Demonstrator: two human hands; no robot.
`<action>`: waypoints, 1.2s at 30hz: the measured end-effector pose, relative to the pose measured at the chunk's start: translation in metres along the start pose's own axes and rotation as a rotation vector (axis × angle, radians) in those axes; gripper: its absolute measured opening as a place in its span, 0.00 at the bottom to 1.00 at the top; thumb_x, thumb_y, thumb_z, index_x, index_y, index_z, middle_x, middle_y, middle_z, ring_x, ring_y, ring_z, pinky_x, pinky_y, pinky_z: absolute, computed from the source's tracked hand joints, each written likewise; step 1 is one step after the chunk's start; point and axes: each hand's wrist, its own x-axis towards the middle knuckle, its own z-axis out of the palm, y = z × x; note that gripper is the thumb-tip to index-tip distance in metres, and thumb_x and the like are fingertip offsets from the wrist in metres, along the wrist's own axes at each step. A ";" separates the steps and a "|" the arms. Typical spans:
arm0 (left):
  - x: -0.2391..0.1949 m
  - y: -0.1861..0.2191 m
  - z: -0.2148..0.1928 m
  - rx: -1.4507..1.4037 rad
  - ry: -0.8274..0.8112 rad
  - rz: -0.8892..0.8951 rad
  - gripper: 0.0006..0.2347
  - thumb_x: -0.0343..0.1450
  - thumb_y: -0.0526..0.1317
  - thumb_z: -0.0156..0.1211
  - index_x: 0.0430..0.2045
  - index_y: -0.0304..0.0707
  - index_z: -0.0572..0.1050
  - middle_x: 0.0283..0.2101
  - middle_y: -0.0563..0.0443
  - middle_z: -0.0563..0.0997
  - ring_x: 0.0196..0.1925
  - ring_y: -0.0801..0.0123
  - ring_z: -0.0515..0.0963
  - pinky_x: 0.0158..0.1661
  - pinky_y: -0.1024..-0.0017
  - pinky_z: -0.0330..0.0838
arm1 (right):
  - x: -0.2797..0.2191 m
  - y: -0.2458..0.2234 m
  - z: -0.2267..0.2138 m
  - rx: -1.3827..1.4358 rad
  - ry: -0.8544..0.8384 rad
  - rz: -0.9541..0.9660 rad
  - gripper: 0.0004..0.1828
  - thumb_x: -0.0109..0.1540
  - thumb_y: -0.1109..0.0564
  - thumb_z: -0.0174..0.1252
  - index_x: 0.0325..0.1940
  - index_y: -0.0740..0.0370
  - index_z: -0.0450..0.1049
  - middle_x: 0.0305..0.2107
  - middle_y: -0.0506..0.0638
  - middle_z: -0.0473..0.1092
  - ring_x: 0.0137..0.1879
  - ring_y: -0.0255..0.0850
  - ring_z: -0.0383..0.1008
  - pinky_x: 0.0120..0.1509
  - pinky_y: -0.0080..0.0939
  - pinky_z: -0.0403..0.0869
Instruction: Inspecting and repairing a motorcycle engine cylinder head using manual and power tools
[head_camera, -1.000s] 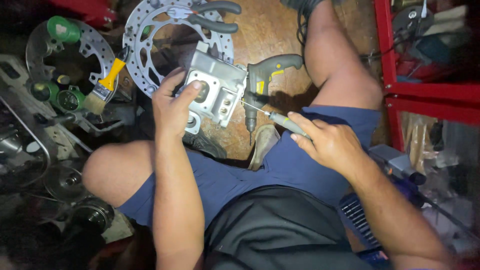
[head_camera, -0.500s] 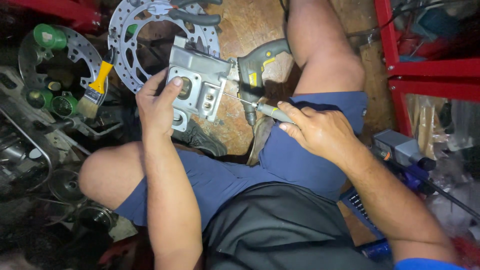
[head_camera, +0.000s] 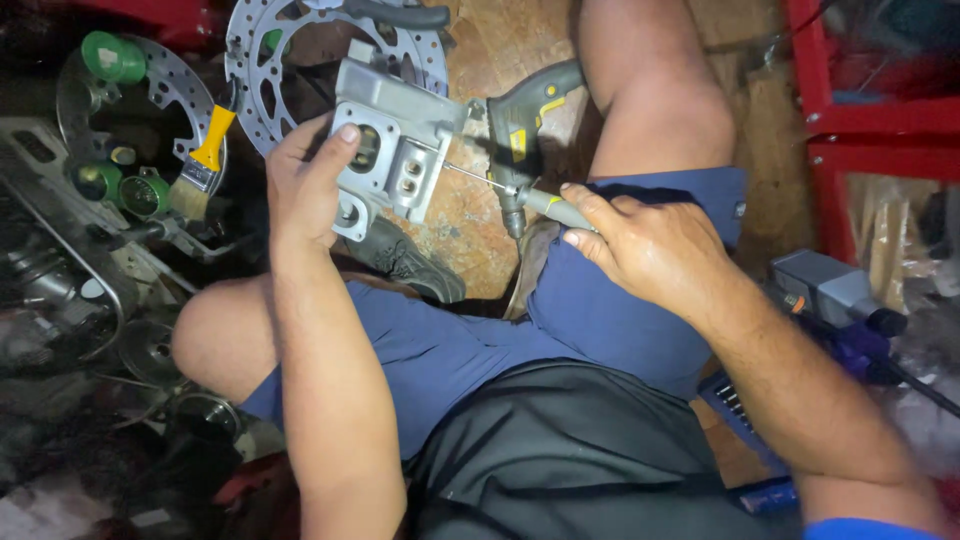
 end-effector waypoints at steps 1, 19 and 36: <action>0.000 -0.003 -0.001 -0.026 0.017 -0.009 0.16 0.69 0.46 0.74 0.45 0.37 0.83 0.35 0.45 0.82 0.41 0.71 0.77 0.44 0.66 0.78 | 0.000 -0.001 -0.001 -0.013 -0.026 0.008 0.27 0.69 0.35 0.44 0.70 0.38 0.67 0.29 0.52 0.77 0.30 0.57 0.82 0.36 0.59 0.79; 0.007 -0.002 -0.006 -0.215 -0.005 -0.160 0.19 0.65 0.47 0.71 0.44 0.34 0.81 0.39 0.50 0.85 0.41 0.70 0.83 0.43 0.71 0.80 | 0.006 -0.007 -0.020 -0.119 -0.087 -0.001 0.32 0.68 0.34 0.45 0.75 0.45 0.62 0.29 0.50 0.78 0.24 0.58 0.79 0.21 0.61 0.75; 0.012 -0.003 -0.008 -0.219 -0.032 -0.092 0.18 0.65 0.50 0.71 0.39 0.35 0.82 0.35 0.53 0.84 0.38 0.72 0.81 0.40 0.73 0.77 | 0.001 -0.008 0.001 -0.267 0.052 -0.025 0.30 0.70 0.30 0.48 0.72 0.40 0.71 0.27 0.43 0.76 0.19 0.51 0.76 0.18 0.53 0.73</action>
